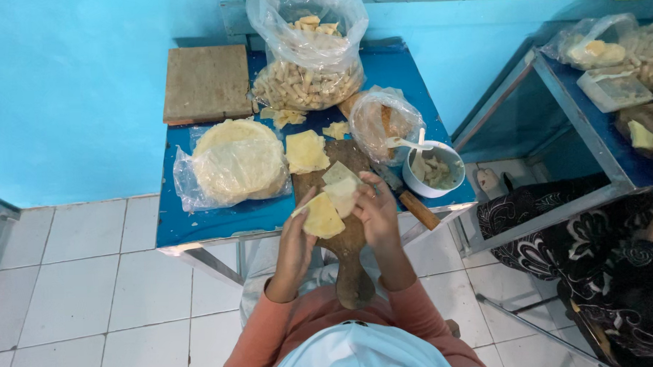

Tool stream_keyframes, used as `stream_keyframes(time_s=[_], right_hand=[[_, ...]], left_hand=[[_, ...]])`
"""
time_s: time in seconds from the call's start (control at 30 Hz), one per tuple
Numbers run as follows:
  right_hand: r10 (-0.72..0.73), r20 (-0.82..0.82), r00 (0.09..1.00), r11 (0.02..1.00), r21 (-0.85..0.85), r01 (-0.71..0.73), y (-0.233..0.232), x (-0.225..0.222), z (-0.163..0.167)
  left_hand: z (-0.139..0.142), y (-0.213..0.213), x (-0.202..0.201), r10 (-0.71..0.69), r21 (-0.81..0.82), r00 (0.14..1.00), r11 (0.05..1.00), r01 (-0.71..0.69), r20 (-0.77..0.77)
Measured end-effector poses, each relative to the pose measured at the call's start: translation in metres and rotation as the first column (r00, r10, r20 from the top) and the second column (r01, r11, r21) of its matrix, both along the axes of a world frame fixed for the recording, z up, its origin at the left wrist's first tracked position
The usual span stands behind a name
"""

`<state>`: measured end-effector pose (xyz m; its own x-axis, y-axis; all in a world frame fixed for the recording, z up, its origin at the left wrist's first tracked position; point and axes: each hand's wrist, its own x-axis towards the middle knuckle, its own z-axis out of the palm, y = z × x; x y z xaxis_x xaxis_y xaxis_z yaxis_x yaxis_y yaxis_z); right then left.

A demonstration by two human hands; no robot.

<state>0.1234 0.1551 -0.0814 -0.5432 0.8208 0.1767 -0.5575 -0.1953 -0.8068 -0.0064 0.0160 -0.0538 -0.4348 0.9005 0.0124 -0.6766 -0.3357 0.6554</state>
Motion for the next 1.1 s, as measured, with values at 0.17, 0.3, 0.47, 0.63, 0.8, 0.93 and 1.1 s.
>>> stream_keyframes(time_s=[0.17,0.3,0.47,0.63,0.8,0.93,1.1], right_hand=[[0.011,-0.114,0.993,0.983,-0.180,-0.031,0.038,0.008,0.000],[-0.551,0.057,0.832,0.635,0.676,0.374,0.040,0.001,0.012],[-0.640,0.276,0.717,0.258,0.956,-0.137,0.023,-0.011,0.033],[-0.615,0.328,0.717,0.342,0.930,-0.133,0.009,-0.009,0.044],[-0.606,0.301,0.737,0.295,0.945,-0.143,0.000,-0.007,0.058],[-0.581,0.242,0.777,0.327,0.944,-0.049,-0.019,-0.001,0.077],[-0.379,0.238,0.894,0.394,0.916,-0.076,-0.059,0.009,0.079]], left_hand=[[0.006,-0.003,-0.005,-0.012,0.083,1.000,0.996,0.013,-0.013],[0.011,-0.009,-0.009,0.016,0.080,0.999,0.997,-0.012,-0.045],[0.017,-0.015,-0.012,0.050,0.093,0.998,0.995,-0.045,-0.043],[0.017,-0.016,-0.015,0.062,0.086,0.998,0.994,-0.060,-0.027],[0.016,-0.014,-0.014,0.060,0.095,0.998,0.994,-0.058,-0.017],[0.012,-0.012,-0.009,0.044,0.083,0.999,0.996,-0.042,-0.015],[-0.004,-0.006,0.006,0.007,0.061,0.999,0.998,-0.010,0.052]])
